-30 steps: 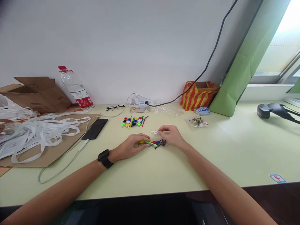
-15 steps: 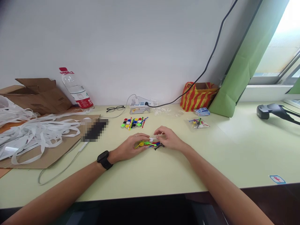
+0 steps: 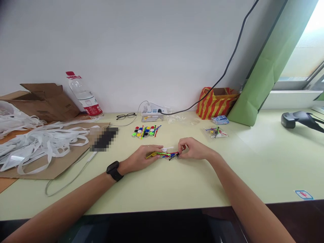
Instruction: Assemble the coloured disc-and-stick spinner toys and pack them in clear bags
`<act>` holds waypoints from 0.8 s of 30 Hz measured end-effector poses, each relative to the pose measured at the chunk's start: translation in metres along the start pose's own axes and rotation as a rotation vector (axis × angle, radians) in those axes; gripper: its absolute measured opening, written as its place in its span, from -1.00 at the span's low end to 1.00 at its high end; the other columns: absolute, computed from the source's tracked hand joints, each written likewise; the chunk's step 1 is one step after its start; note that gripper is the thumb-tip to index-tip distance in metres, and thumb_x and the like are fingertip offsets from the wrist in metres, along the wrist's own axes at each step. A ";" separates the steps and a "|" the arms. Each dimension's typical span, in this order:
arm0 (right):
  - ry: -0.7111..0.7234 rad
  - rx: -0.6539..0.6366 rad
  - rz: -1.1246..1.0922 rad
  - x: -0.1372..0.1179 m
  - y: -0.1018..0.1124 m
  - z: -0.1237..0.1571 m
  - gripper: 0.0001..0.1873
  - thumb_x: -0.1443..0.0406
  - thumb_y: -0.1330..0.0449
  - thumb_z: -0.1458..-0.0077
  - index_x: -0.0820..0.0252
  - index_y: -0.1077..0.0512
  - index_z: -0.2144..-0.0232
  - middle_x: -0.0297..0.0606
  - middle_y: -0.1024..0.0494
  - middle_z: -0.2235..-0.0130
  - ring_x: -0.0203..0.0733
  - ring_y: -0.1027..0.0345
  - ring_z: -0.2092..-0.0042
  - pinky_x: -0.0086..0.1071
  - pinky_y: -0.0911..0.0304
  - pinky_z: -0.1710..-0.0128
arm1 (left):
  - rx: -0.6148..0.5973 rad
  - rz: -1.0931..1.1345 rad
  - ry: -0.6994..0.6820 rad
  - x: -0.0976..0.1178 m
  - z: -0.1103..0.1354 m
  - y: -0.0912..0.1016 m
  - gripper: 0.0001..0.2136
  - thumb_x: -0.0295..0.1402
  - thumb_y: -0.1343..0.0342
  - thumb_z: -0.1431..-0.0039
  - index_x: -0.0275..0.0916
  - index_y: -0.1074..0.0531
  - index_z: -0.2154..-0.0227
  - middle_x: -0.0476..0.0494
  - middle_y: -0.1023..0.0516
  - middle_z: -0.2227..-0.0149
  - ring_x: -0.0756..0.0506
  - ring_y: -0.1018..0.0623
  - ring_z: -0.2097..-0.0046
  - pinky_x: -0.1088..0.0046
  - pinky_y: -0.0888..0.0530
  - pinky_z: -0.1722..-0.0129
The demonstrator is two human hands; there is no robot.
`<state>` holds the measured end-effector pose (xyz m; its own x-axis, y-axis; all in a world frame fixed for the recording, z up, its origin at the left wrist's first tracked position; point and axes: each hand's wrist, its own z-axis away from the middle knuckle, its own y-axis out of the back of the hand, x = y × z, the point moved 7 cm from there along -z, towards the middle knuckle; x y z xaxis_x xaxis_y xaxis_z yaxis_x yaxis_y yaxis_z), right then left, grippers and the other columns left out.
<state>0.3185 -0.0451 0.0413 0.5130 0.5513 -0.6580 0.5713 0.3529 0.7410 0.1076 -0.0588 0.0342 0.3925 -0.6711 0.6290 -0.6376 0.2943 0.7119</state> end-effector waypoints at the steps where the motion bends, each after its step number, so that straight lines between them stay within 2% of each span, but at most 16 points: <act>1: 0.007 0.015 0.006 0.001 -0.001 -0.001 -0.91 0.32 -0.34 0.04 0.13 -0.49 0.43 -0.33 -0.53 0.35 -0.20 -0.30 0.29 -0.34 -0.21 0.25 | -0.003 -0.001 0.004 0.000 0.000 0.000 -0.70 -0.19 -0.12 -0.33 -0.09 -0.57 -0.04 -0.17 -0.52 -0.19 -0.21 -0.55 -0.16 0.23 -0.49 -0.16; 8: 0.059 0.135 0.065 -0.006 -0.007 -0.003 -0.82 0.48 -0.22 0.12 0.14 -0.32 0.52 -0.34 -0.46 0.33 -0.21 -0.33 0.29 -0.33 -0.24 0.22 | 0.004 0.014 -0.010 0.005 -0.001 0.001 -0.71 -0.20 -0.13 -0.33 -0.09 -0.57 -0.04 -0.17 -0.56 -0.15 -0.20 -0.58 -0.13 0.27 -0.50 -0.12; 11: 0.099 0.159 0.094 -0.014 -0.005 -0.002 -0.80 0.48 -0.24 0.13 0.12 -0.33 0.52 -0.26 -0.52 0.18 -0.08 -0.37 0.08 -0.23 -0.28 0.04 | 0.007 0.023 -0.010 0.005 -0.001 0.001 -0.72 -0.21 -0.13 -0.33 -0.09 -0.57 -0.03 -0.16 -0.57 -0.15 -0.21 -0.58 -0.13 0.25 -0.51 -0.13; 14: 0.114 0.143 0.069 -0.017 -0.003 -0.001 -0.80 0.46 -0.28 0.13 0.10 -0.35 0.53 -0.23 -0.56 0.03 0.02 -0.32 -0.11 -0.12 -0.25 -0.10 | 0.006 0.029 -0.016 0.004 0.000 0.001 -0.72 -0.23 -0.13 -0.33 -0.09 -0.57 -0.04 -0.16 -0.56 -0.15 -0.21 -0.57 -0.13 0.22 -0.51 -0.14; 19: 0.040 0.098 0.020 -0.015 -0.002 0.000 -0.85 0.39 -0.31 0.06 0.09 -0.40 0.49 -0.27 -0.63 0.16 -0.05 -0.47 0.10 -0.15 -0.31 -0.03 | 0.019 0.020 -0.012 0.003 0.000 0.002 -0.73 -0.23 -0.13 -0.33 -0.09 -0.58 -0.02 -0.17 -0.55 -0.17 -0.21 -0.57 -0.14 0.21 -0.51 -0.14; 24: 0.024 0.070 -0.042 -0.016 -0.002 0.000 -0.79 0.18 -0.37 -0.04 0.11 -0.46 0.49 -0.28 -0.64 0.25 -0.11 -0.49 0.21 -0.24 -0.35 0.10 | 0.011 0.028 -0.009 0.003 0.000 0.002 -0.71 -0.23 -0.13 -0.32 -0.10 -0.57 -0.04 -0.17 -0.55 -0.16 -0.21 -0.56 -0.16 0.23 -0.50 -0.16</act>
<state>0.3094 -0.0549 0.0509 0.4729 0.5551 -0.6843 0.6360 0.3225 0.7011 0.1074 -0.0604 0.0372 0.3685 -0.6689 0.6456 -0.6554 0.3056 0.6907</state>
